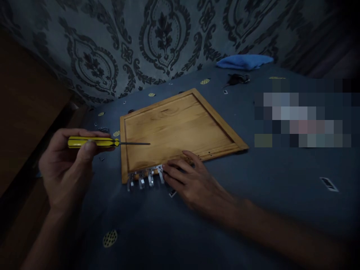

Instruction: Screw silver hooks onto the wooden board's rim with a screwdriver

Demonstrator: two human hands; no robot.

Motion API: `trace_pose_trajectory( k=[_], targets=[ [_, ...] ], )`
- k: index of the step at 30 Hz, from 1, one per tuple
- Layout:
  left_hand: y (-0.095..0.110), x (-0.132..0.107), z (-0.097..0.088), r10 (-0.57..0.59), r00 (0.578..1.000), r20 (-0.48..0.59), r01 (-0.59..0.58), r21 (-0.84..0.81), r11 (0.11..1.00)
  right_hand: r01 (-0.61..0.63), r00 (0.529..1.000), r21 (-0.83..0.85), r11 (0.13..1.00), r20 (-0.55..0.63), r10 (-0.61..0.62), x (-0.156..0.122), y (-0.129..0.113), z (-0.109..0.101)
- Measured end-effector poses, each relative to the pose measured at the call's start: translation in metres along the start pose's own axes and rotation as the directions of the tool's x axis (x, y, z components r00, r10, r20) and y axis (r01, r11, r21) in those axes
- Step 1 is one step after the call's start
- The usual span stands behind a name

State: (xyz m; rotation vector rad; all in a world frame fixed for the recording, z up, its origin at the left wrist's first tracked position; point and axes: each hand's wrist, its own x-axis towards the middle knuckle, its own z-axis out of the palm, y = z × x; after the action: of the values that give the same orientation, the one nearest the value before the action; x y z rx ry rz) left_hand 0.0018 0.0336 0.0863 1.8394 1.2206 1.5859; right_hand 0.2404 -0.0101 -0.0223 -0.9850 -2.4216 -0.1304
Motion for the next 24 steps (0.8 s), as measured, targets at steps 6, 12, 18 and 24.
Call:
trace_pose_trajectory(
  k=[6,12,18,24],
  targets=[
    [0.027,-0.011,0.017,0.085,0.987,0.136,-0.116,0.242,0.963,-0.002,1.000,0.016,1.000,-0.001,0.002,0.001,-0.001,-0.005],
    [0.030,-0.018,0.025,0.114,0.951,0.287,-0.206,0.317,0.926,-0.005,1.000,0.018,1.000,-0.019,0.005,0.003,-0.002,-0.006],
    [0.023,-0.021,0.022,0.108,0.912,0.395,-0.251,0.332,0.909,0.001,1.000,0.016,1.000,-0.025,-0.001,0.003,-0.001,-0.006],
    [0.017,-0.021,0.022,0.129,0.882,0.452,-0.304,0.338,0.891,0.008,1.000,-0.007,1.000,-0.013,-0.008,0.003,-0.001,-0.005]
  ],
)
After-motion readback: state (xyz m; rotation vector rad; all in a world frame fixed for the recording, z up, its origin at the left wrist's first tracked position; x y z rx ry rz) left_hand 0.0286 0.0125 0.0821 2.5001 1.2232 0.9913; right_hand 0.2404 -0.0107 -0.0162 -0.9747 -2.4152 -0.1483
